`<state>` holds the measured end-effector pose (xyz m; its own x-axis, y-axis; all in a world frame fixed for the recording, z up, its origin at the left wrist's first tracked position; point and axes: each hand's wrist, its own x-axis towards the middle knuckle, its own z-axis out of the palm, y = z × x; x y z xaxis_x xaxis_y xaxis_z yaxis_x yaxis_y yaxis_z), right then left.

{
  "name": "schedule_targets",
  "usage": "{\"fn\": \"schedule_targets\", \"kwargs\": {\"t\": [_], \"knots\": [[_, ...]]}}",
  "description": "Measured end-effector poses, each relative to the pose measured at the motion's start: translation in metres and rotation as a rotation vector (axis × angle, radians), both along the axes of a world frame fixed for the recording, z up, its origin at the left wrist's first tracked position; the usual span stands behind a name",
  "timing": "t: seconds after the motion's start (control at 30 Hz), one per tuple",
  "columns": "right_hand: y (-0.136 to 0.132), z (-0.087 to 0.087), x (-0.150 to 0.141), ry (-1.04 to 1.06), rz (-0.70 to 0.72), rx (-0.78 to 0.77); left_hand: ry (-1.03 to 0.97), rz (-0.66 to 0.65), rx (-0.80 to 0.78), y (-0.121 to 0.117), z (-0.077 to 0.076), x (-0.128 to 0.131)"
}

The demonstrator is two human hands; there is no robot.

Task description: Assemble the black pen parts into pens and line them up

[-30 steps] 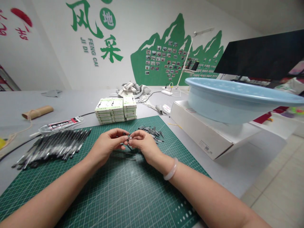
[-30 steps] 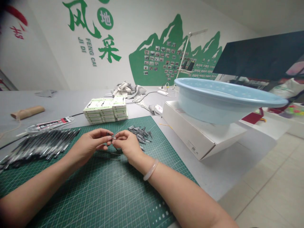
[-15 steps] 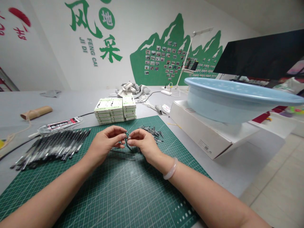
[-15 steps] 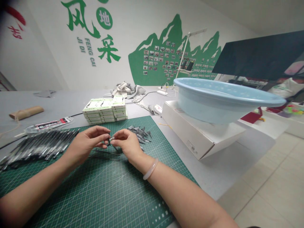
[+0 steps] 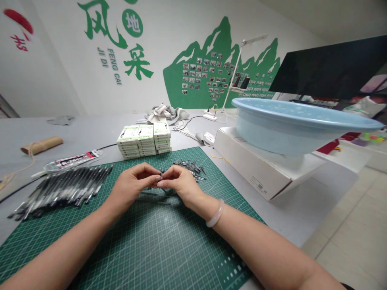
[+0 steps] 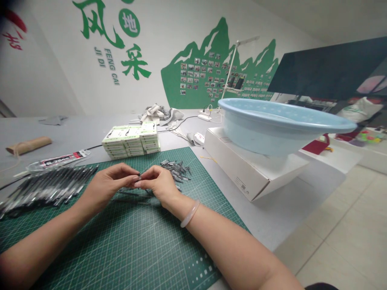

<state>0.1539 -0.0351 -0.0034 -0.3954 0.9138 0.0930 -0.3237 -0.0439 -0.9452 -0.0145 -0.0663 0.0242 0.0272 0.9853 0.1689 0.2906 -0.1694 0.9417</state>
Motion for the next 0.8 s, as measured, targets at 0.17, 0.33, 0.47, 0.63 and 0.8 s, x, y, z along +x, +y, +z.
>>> {"fn": "schedule_targets", "kwargs": {"t": [0.17, 0.33, 0.47, 0.63, 0.8], "knots": [[-0.001, 0.001, 0.0, 0.01, -0.004, -0.025, 0.065, -0.045, 0.055, -0.001, -0.001, -0.001], [0.0, 0.004, 0.001, -0.005, -0.033, -0.035, 0.125, -0.056, 0.1, -0.003, -0.003, -0.001], [-0.001, 0.006, 0.001, -0.009, -0.052, -0.016, 0.187, -0.05, 0.193, -0.008, 0.0, 0.003], [-0.003, 0.005, 0.001, 0.015, -0.08, 0.015, 0.2, -0.05, 0.273, -0.014, 0.004, 0.009], [-0.001, 0.007, 0.002, 0.023, -0.065, 0.019, 0.098, -0.065, 0.177, -0.013, 0.001, 0.008]]}}
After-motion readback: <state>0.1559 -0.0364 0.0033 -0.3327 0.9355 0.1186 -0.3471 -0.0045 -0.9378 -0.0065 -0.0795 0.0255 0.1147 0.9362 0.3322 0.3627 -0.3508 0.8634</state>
